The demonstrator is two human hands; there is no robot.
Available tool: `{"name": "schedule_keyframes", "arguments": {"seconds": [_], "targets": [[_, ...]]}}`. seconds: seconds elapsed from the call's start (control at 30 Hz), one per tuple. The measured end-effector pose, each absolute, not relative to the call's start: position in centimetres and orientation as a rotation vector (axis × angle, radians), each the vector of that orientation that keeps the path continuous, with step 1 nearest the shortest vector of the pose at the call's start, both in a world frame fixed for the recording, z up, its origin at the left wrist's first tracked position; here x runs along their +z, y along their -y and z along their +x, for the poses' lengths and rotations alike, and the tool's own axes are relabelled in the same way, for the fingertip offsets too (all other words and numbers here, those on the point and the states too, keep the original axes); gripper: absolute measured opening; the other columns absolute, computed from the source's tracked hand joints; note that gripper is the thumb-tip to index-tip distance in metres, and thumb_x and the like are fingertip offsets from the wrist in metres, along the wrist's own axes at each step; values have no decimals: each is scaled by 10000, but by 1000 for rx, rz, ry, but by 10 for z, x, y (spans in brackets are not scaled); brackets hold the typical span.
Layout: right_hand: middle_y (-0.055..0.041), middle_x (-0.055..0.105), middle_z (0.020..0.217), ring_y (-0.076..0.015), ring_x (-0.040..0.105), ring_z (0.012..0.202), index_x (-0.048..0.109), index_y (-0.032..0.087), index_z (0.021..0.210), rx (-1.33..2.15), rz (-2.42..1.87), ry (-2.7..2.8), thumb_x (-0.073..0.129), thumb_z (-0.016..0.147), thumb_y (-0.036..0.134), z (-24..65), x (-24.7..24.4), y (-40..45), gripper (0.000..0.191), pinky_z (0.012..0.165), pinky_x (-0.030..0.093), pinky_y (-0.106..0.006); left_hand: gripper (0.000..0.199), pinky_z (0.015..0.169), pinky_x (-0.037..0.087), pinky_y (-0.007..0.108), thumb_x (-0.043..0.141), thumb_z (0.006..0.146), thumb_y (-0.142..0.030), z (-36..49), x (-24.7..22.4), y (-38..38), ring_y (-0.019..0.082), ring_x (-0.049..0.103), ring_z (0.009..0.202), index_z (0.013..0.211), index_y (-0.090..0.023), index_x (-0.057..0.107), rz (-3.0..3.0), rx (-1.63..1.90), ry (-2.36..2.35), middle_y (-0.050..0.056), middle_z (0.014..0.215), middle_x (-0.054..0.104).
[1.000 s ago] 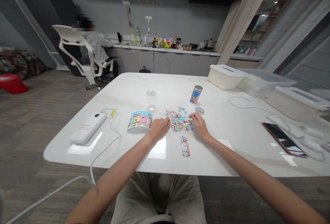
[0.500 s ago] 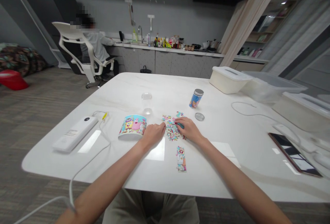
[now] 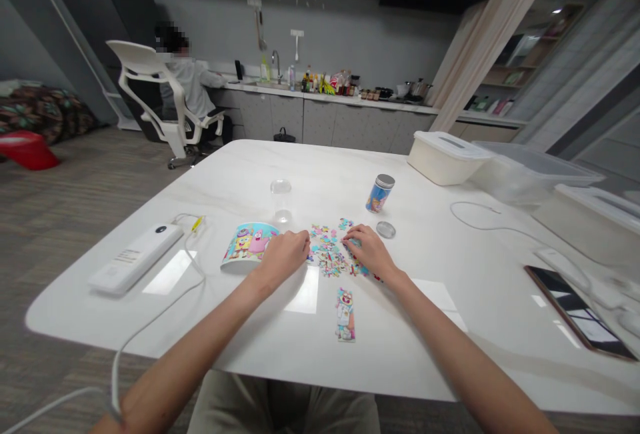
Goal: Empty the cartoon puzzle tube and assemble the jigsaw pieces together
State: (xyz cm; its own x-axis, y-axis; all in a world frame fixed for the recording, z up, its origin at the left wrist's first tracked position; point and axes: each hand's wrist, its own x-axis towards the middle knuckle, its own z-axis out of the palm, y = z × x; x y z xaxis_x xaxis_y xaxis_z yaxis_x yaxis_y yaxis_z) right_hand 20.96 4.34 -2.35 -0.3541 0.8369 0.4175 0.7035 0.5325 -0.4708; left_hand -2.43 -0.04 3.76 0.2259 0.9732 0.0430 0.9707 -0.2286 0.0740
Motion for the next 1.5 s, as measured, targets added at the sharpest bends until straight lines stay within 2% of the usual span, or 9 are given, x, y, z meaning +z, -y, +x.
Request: {"name": "schedule_keyframes", "arguments": {"seconds": [0.23,0.4,0.67,0.93,1.03,1.17,1.23,1.33,1.5], "targets": [[-66,643,855,-207,599,792,700,190,832,274,-1316,1948,541,899,311,219,-18,-50,211,780,470,-368,288,722,483,333,400,892,-104,0,52,-28,281,688,903,987,-117,672,2465,73,-1920,179,918,696],[-77,671,839,-190,587,669,703,184,843,323,-1295,1889,522,908,357,222,-18,-51,259,687,473,-360,340,752,478,362,305,981,-186,-1,27,-38,281,685,903,1103,-130,618,2488,134,-1897,174,904,696],[-69,684,832,-182,596,644,681,199,829,362,-1271,1885,550,872,303,219,-17,-46,173,638,483,-348,315,769,472,333,388,988,-308,-2,17,-31,265,675,931,1163,-196,626,2502,163,-1762,139,980,707],[-40,667,828,-170,626,737,669,199,733,485,-1239,1932,468,722,75,219,-24,-47,237,698,521,-318,332,746,476,331,419,981,-394,1,9,-33,270,678,896,1098,-197,659,2473,121,-1718,133,955,707],[-41,664,820,-187,631,782,664,204,732,470,-1248,1929,476,728,67,219,-24,-46,234,740,526,-341,290,756,468,332,463,963,-364,0,9,-34,270,673,887,1071,-185,663,2393,224,-1718,129,931,707],[-79,670,989,-238,621,984,686,214,822,412,-1194,1934,547,796,144,216,-19,-44,157,911,476,-430,289,707,453,277,470,949,-355,3,12,-36,206,654,798,1022,-175,684,2212,485,-1627,73,847,706],[-85,672,1021,-239,623,985,693,215,921,517,-1164,1887,577,839,250,212,-16,-41,146,879,484,-418,337,578,410,236,521,906,-431,6,15,-36,147,588,621,944,-148,700,1931,664,-1459,31,708,658],[-55,688,911,-199,640,823,674,210,1039,870,-1117,1749,579,862,392,204,-11,-37,271,726,502,-347,453,434,248,215,637,779,-539,11,20,-32,70,353,419,893,-104,693,1495,783,-1222,-54,513,461],[-3,619,696,-140,545,643,662,199,837,1171,-1045,1510,648,791,487,193,-4,-30,292,601,446,-278,546,424,135,222,722,649,-614,14,26,-24,40,215,398,850,-109,673,1343,801,-1087,-111,456,291]]}}
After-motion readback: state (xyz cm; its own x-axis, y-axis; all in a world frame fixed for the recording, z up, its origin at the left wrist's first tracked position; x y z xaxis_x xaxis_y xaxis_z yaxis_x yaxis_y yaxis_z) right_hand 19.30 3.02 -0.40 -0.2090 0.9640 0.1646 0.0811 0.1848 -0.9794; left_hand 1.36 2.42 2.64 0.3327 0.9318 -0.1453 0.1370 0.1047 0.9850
